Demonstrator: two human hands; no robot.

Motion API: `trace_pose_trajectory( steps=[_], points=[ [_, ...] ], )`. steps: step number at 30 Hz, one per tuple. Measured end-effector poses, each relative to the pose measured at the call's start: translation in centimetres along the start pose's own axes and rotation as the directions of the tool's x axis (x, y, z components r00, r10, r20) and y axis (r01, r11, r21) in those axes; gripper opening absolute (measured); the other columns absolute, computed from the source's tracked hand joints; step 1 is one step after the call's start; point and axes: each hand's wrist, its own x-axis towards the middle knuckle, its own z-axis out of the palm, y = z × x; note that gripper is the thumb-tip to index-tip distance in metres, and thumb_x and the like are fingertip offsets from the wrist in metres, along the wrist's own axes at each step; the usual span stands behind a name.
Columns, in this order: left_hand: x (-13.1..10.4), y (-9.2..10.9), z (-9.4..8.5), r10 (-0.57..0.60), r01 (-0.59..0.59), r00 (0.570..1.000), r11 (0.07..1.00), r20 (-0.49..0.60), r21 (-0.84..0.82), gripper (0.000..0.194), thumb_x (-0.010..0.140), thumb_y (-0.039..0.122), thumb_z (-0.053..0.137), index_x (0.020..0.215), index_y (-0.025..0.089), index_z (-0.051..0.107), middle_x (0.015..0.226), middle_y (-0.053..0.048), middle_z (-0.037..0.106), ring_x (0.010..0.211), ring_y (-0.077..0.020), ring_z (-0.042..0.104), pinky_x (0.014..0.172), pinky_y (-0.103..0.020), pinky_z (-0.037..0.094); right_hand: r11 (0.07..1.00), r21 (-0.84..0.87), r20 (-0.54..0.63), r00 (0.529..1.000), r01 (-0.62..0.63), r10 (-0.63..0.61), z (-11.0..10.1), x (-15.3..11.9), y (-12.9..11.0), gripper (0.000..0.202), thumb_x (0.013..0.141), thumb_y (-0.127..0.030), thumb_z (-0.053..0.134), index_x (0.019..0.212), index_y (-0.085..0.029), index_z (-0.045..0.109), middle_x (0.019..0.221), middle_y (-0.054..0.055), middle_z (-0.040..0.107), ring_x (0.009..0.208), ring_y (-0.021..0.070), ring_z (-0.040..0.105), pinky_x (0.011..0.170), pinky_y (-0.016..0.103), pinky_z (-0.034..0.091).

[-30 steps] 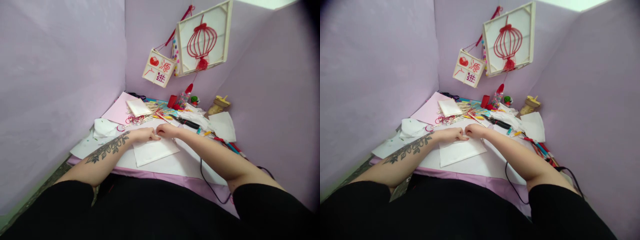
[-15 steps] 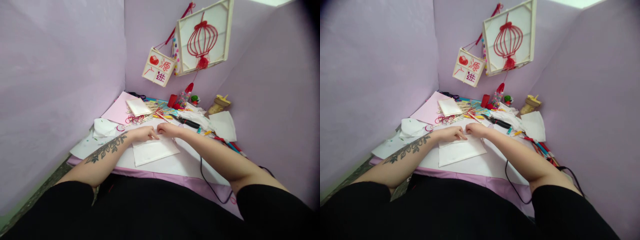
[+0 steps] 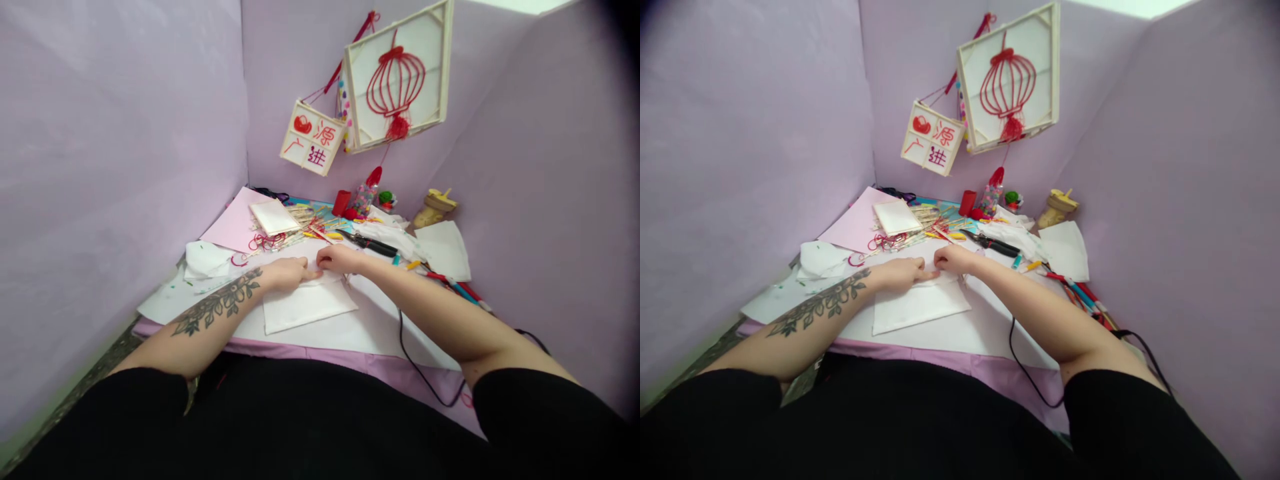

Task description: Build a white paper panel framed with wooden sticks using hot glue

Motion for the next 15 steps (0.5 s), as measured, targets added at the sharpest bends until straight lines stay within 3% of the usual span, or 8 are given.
trace_pose_trajectory(
  steps=[5,9,15],
  points=[
    [-0.34,0.45,-0.37,-0.023,0.023,0.999,1.0,0.042,0.007,0.043,0.093,0.034,0.033,0.135,0.038,0.044,0.115,-0.008,0.054,0.092,-0.0235,0.054,0.078,-0.029,0.038,0.998,0.064,0.046,0.999,-0.018,0.015,0.11,-0.05,0.0,0.019,0.079,-0.019,0.055,0.089,-0.019,0.071,0.087,0.001,0.071,0.077,0.0142,0.06,0.069,0.021,0.043],
    [-0.15,0.47,-0.31,-0.048,0.048,0.998,0.999,0.04,-0.018,0.042,0.093,0.043,0.034,0.132,0.033,0.047,0.114,-0.009,0.055,0.092,-0.024,0.055,0.077,-0.029,0.039,0.996,0.088,0.069,0.997,0.035,-0.041,0.2,-0.01,0.13,0.019,0.075,-0.016,0.056,0.087,-0.019,0.072,0.082,0.001,0.07,0.074,0.0134,0.059,0.067,0.02,0.042],
    [0.37,0.25,0.27,-0.24,0.234,0.971,0.947,0.002,-0.219,0.059,0.085,0.066,0.035,0.114,0.018,0.055,0.104,-0.012,0.062,0.086,-0.024,0.057,0.072,-0.029,0.039,0.984,-0.071,0.08,0.984,0.163,-0.158,-0.07,0.04,-0.11,0.017,0.072,-0.014,0.057,0.081,-0.017,0.071,0.078,0.002,0.069,0.07,0.0139,0.057,0.064,0.02,0.04]
  ],
)
